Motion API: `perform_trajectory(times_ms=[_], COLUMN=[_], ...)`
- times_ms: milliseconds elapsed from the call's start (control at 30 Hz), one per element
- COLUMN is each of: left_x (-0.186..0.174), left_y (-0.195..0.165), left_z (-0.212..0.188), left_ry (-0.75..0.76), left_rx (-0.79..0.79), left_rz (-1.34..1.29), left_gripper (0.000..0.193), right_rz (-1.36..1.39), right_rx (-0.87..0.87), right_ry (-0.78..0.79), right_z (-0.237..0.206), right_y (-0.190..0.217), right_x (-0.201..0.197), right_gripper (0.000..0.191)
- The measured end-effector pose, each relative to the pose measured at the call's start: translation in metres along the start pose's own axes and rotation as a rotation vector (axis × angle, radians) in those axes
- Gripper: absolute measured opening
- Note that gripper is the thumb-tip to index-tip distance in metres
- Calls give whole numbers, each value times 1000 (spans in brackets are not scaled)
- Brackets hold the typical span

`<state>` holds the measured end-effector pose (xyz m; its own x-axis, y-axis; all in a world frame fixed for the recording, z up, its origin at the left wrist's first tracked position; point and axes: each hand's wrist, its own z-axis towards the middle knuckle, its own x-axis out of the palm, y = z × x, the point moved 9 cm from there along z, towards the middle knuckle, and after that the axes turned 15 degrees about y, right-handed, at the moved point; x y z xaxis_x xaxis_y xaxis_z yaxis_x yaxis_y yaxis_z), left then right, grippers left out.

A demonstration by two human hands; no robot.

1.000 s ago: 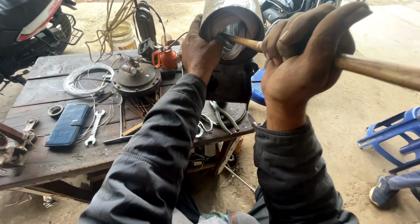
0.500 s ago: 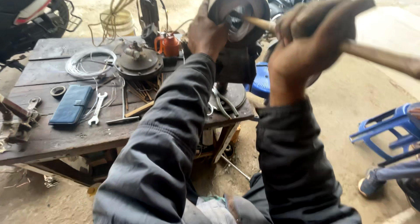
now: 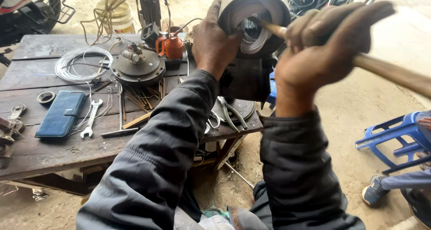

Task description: The person winds white wire onto a cylindrical motor drum mounted on a bench, using a wooden stick to push and guide the wire coils inside the drum. They then cut the wire with scissors, adjust and tighten the wound coil by hand, and finally lift the drum off its mount.

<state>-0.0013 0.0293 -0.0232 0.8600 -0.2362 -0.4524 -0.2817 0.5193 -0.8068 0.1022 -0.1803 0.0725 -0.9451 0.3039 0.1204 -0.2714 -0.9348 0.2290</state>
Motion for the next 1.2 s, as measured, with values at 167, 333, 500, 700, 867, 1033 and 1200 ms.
perform_trajectory(times_ms=[167, 333, 500, 700, 867, 1033, 1200], left_x=[-5, -8, -5, -18, -10, -3, -1], left_y=[-9, -2, -2, -40, -55, -55, -55], left_z=[-8, -9, -18, -77, -73, -55, -43], left_ry=[-15, 137, 130, -77, -77, -19, -57], left_rx=[-14, -122, -35, 520, 664, 666, 639], left_rz=[25, 13, -176, 275, 350, 404, 518], left_gripper=[84, 82, 84, 42, 30, 12, 11], right_rz=[57, -65, -45, -96, -79, -170, -158], right_rx=[34, 69, 25, -7, 1, 10, -2], right_ry=[-68, 11, 147, 190, 181, 194, 184], right_z=[-5, -6, 3, -1, 9, 10, 11], right_y=[-64, -78, -32, 17, 24, 27, 4], right_x=[-7, 1, 9, 14, 21, 18, 13], right_gripper=[46, 58, 54, 54, 53, 57, 59])
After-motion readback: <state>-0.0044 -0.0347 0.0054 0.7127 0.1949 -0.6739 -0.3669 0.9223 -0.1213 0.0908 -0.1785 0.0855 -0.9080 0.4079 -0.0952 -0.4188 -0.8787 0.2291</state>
